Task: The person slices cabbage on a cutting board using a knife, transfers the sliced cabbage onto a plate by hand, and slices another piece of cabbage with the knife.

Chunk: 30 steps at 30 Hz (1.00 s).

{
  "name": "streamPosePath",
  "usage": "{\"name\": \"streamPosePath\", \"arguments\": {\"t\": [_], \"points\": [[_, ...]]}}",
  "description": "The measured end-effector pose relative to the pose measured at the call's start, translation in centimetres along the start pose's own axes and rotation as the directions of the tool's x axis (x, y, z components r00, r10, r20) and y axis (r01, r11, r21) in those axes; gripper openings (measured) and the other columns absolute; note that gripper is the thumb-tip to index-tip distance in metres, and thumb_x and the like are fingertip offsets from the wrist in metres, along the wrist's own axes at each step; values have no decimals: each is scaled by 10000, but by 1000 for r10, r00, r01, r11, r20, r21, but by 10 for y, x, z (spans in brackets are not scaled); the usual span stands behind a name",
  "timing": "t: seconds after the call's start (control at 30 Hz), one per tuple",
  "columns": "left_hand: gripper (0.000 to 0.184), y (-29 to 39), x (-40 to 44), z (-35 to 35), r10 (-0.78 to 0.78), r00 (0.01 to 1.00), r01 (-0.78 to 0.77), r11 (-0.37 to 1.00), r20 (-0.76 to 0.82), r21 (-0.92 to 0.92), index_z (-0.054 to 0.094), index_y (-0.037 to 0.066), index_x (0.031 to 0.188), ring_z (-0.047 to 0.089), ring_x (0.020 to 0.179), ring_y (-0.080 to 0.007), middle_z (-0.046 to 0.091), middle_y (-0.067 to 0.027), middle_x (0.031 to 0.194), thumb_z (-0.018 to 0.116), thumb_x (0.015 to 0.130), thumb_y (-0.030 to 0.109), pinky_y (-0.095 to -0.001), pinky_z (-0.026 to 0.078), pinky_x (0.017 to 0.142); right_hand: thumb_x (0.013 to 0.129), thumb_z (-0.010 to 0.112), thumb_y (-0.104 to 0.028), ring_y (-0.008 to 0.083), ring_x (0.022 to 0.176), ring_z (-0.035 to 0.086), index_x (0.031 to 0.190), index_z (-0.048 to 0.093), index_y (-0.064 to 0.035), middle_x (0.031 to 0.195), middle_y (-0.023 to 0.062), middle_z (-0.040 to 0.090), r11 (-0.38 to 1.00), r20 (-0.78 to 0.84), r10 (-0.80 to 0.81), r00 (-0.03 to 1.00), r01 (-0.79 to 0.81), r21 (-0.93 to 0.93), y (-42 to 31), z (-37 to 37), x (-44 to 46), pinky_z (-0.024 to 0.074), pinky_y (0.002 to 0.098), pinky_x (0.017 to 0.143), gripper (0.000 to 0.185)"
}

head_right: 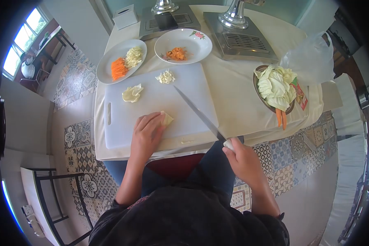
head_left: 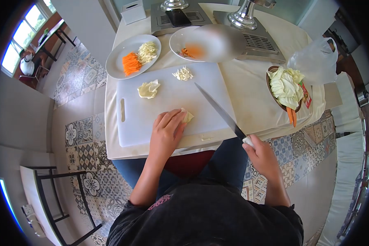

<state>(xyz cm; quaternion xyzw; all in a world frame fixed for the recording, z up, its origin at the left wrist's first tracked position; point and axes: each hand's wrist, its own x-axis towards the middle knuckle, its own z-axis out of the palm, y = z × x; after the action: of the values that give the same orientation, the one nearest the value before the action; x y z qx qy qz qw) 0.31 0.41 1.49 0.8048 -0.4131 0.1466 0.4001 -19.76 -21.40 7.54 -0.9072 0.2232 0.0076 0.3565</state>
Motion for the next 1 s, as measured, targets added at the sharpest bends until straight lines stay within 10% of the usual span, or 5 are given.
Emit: {"name": "streamPosePath", "arguments": {"t": [1.0], "points": [[227,15,-7,24,1,997,3,999,-79,43,703,8,979,626,986,-322,659,-103,1046,751,759,-24,-419,519,841,981,592,-218,352,675,661,1116,495,-57,800,136,623,825,102,-325,940,335,-456,-20,16,20,530,461,535,232]]}}
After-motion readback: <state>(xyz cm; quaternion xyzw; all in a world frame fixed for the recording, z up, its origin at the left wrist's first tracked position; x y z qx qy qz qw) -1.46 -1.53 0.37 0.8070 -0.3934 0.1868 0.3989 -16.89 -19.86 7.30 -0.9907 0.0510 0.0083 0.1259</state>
